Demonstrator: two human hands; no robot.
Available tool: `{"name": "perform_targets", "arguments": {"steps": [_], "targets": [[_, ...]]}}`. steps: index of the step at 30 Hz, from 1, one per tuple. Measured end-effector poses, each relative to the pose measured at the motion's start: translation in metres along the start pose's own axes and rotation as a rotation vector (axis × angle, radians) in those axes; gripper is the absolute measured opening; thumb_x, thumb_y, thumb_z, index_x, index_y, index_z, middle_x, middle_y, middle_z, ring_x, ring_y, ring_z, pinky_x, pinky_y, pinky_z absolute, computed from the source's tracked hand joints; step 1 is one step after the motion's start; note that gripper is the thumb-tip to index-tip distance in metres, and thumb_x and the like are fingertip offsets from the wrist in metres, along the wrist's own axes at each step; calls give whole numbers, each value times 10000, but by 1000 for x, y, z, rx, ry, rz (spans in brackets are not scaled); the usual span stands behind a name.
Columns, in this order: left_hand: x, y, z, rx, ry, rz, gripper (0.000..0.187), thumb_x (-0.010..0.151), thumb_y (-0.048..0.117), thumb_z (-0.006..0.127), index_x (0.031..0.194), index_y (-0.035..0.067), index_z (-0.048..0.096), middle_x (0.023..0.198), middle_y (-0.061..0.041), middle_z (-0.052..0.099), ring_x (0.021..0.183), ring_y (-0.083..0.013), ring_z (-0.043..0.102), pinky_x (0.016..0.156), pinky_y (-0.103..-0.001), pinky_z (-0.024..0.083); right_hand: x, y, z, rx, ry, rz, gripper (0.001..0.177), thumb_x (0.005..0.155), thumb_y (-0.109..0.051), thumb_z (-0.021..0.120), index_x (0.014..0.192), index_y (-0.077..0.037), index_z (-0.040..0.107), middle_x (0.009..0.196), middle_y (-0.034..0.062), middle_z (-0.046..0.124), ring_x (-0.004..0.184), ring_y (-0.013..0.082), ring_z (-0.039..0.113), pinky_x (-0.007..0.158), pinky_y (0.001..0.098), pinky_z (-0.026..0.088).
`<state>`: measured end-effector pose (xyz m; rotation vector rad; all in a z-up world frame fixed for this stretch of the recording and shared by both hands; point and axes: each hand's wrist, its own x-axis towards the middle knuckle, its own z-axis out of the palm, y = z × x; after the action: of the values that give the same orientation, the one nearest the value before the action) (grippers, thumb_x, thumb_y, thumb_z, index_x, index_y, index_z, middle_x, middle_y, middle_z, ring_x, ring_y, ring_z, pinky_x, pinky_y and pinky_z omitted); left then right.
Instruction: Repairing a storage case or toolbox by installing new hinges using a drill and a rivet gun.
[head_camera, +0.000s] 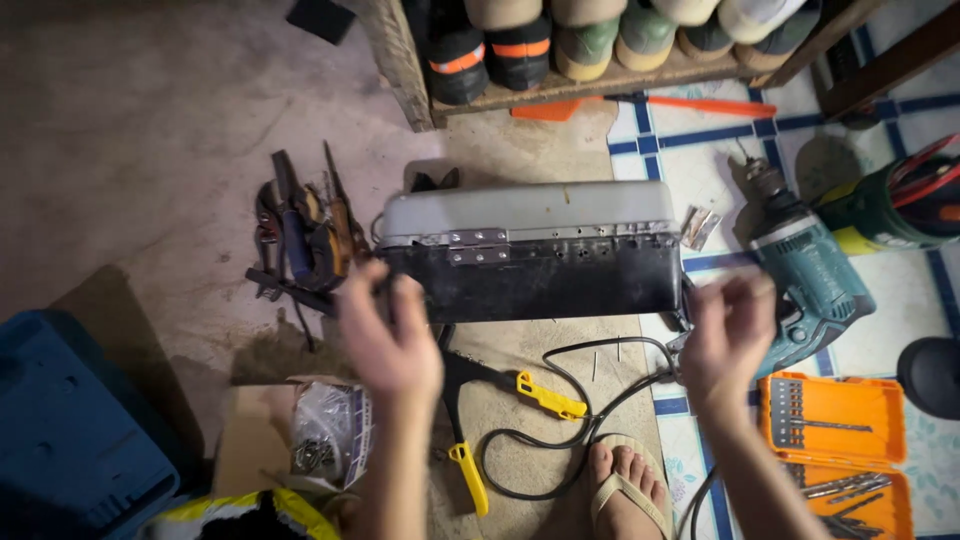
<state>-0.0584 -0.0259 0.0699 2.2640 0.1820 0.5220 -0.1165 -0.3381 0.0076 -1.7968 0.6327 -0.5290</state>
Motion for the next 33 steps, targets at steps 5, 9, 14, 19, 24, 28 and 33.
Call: {"name": "perform_targets", "arguments": {"steps": [5,9,14,19,24,28,33], "targets": [[-60,69,-26,-119,-183,-125,326,1000,306,633,1189,40,634,1169,-131,672,1132,-264,655,1011,-403,503,-90,-39,16,89,-540,133,301,972,-87,653,1262,-15,619,955,110,716,870,154,683,809,295,560],[-72,95,-53,-286,-235,-124,273,967,243,670,1155,45,669,1115,-129,709,1067,-269,679,961,-388,537,-82,-125,11,-35,-977,68,405,921,-135,698,1307,-43,619,1044,103,794,998,124,757,880,299,604],[-45,155,-92,-474,-323,-207,267,937,196,695,1156,45,676,1158,-132,720,1115,-252,698,951,-372,545,-32,-219,-19,-215,-1127,-159,337,914,-212,711,1213,-58,698,1078,64,799,1009,129,755,892,303,601],[-36,197,-121,-468,-319,-112,260,891,166,721,1112,31,689,1087,-144,752,1056,-231,722,914,-360,558,-38,-336,-50,-535,-1261,-114,305,958,-264,693,1180,-64,754,1022,116,802,905,200,748,831,357,588],[-39,209,-136,-706,-360,-253,221,974,194,566,1074,25,669,937,-124,778,866,-187,744,768,-346,594,-56,-299,-38,-255,-1180,-212,295,926,-202,684,1183,-61,724,978,43,788,902,112,732,841,296,580],[-45,199,-140,-591,-315,-215,195,952,182,626,1045,17,674,953,-87,757,892,-151,733,803,-305,584,-71,-278,-47,56,-1117,-84,255,958,-143,664,1163,0,714,1020,46,775,952,110,722,887,284,591],[-59,205,-133,-657,-398,-153,188,954,177,659,1044,12,667,954,-89,763,891,-159,729,778,-310,569,-64,-269,-68,18,-1004,-119,258,962,-108,664,1198,-13,706,1038,51,754,918,105,686,845,287,594]]}}
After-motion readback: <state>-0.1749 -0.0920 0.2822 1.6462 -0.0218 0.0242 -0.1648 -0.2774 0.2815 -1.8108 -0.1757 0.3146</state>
